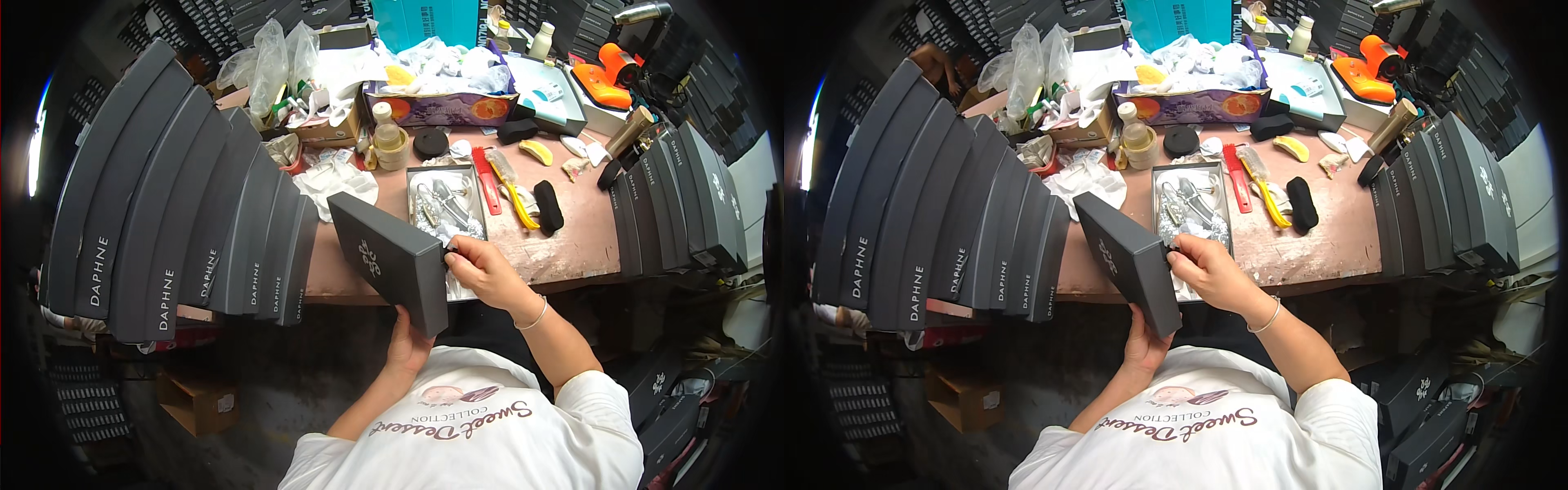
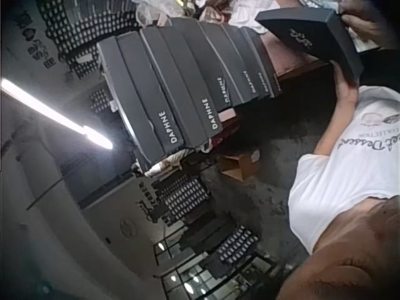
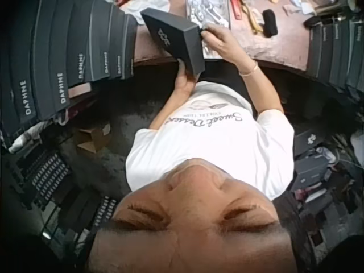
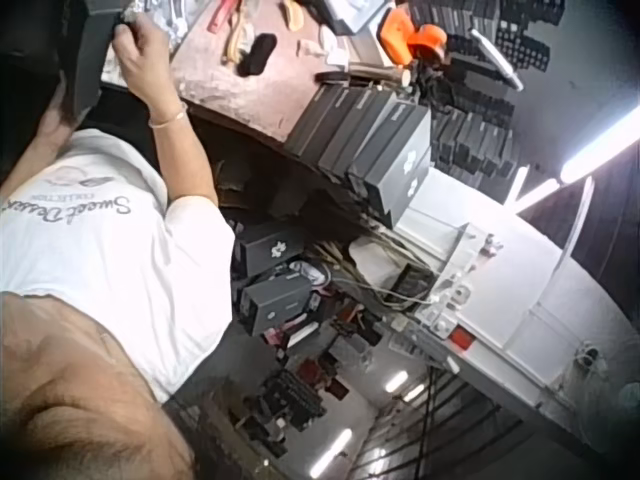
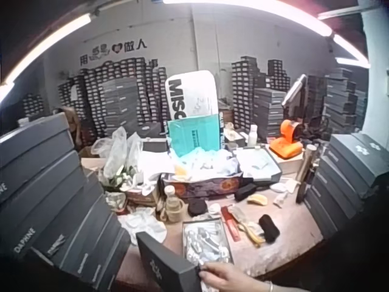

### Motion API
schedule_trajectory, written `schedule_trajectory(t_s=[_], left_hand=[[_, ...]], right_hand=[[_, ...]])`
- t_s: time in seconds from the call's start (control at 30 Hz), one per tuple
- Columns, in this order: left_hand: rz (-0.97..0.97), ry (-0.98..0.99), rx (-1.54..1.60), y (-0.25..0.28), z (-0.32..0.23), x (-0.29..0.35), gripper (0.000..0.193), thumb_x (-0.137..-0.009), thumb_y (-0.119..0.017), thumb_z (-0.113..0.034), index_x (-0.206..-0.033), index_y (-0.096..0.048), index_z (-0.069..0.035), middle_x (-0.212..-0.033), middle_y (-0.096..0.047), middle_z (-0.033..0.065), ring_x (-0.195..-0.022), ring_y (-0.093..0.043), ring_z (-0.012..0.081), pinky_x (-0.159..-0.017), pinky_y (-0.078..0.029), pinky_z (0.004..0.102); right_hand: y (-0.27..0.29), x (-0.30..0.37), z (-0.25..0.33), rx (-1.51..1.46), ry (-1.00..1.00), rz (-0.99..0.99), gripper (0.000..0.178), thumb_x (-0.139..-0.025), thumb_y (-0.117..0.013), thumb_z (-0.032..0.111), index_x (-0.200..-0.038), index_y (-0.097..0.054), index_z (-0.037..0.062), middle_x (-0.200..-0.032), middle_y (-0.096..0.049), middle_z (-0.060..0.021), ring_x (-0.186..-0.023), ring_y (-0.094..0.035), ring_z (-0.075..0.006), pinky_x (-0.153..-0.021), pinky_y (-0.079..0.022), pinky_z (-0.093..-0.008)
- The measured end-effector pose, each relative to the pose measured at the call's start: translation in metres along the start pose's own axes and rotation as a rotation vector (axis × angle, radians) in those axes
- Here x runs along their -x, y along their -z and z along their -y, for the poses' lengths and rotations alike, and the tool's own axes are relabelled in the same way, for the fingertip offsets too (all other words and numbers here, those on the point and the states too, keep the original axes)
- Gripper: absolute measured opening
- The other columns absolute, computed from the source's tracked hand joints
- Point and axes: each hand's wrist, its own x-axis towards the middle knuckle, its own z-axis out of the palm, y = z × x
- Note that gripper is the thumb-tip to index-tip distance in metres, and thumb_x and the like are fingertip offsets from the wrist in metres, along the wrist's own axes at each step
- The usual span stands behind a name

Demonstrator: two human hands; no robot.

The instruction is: Inspecting, cleaning with a brush, and packing glittery high-heeled shoes into boxes.

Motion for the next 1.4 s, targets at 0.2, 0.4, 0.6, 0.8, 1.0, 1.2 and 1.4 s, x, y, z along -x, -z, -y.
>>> schedule_trajectory(t_s=[0.2,0.4,0.6,0.8,1.0,1.2,1.4], left_hand=[[0.008,-0.013,-0.016,0.003,0.002,-0.001,0.053,-0.084,-0.062,-0.045,-0.124,-0.052,-0.012,-0.114,-0.061,0.0031,-0.104,-0.061,0.02,-0.093,-0.051,0.0403],[0.061,-0.006,-0.057,0.0,0.001,0.0,0.059,-0.081,-0.068,-0.043,-0.126,-0.051,-0.01,-0.121,-0.059,0.0017,-0.112,-0.057,0.0181,-0.098,-0.046,0.037],[0.003,-0.04,-0.06,0.007,-0.001,-0.001,0.057,-0.082,-0.067,-0.042,-0.126,-0.051,-0.01,-0.121,-0.059,0.0029,-0.113,-0.056,0.0194,-0.096,-0.047,0.0377],[-0.027,-0.053,-0.044,0.008,-0.001,-0.004,0.056,-0.083,-0.065,-0.043,-0.125,-0.05,-0.01,-0.12,-0.059,0.0039,-0.11,-0.058,0.02,-0.094,-0.05,0.0383],[-0.042,-0.036,-0.069,0.005,-0.002,0.001,0.058,-0.081,-0.066,-0.044,-0.126,-0.05,-0.011,-0.119,-0.059,0.0032,-0.108,-0.058,0.0192,-0.094,-0.049,0.0376],[-0.05,-0.03,-0.071,0.002,-0.002,0.001,0.059,-0.08,-0.068,-0.044,-0.126,-0.05,-0.011,-0.118,-0.059,0.0021,-0.108,-0.058,0.0184,-0.093,-0.049,0.0353],[-0.079,-0.035,-0.076,0.003,-0.002,0.001,0.058,-0.08,-0.069,-0.043,-0.125,-0.051,-0.011,-0.118,-0.06,0.0012,-0.108,-0.058,0.0168,-0.091,-0.05,0.0325]], right_hand=[[-0.003,0.003,0.002,-0.569,-0.212,0.046,0.015,-0.095,-0.05,0.011,-0.081,-0.048,0.0084,-0.058,-0.033,0.0085,-0.046,-0.025,-0.0006,-0.041,-0.021,-0.0187],[0.002,0.008,0.004,-0.782,-0.215,0.067,0.013,-0.095,-0.051,0.013,-0.084,-0.049,0.0081,-0.06,-0.035,0.0071,-0.047,-0.028,-0.0015,-0.041,-0.023,-0.0175],[0.024,0.011,0.024,-0.946,-0.012,0.041,0.01,-0.095,-0.054,0.015,-0.09,-0.05,0.0081,-0.068,-0.044,0.0024,-0.052,-0.035,-0.0041,-0.043,-0.027,-0.0187],[0.016,0.007,0.008,0.215,0.061,-0.201,0.021,-0.096,-0.052,0.016,-0.101,-0.057,-0.0046,-0.079,-0.059,-0.0114,-0.066,-0.06,-0.0191,-0.062,-0.048,-0.031],[-0.002,0.003,-0.008,0.31,0.16,-0.189,0.018,-0.085,-0.067,0.007,-0.094,-0.057,-0.0041,-0.076,-0.054,-0.0066,-0.063,-0.052,-0.0099,-0.054,-0.041,-0.0255],[-0.002,0.001,-0.006,0.414,0.374,-0.222,0.011,-0.085,-0.063,0.004,-0.088,-0.054,-0.0024,-0.073,-0.05,-0.0133,-0.061,-0.052,-0.0244,-0.056,-0.041,-0.0324],[0.0,0.001,-0.013,0.56,0.451,-0.229,0.012,-0.084,-0.061,0.002,-0.088,-0.05,-0.0024,-0.07,-0.047,-0.0149,-0.06,-0.049,-0.0289,-0.056,-0.041,-0.0361]])
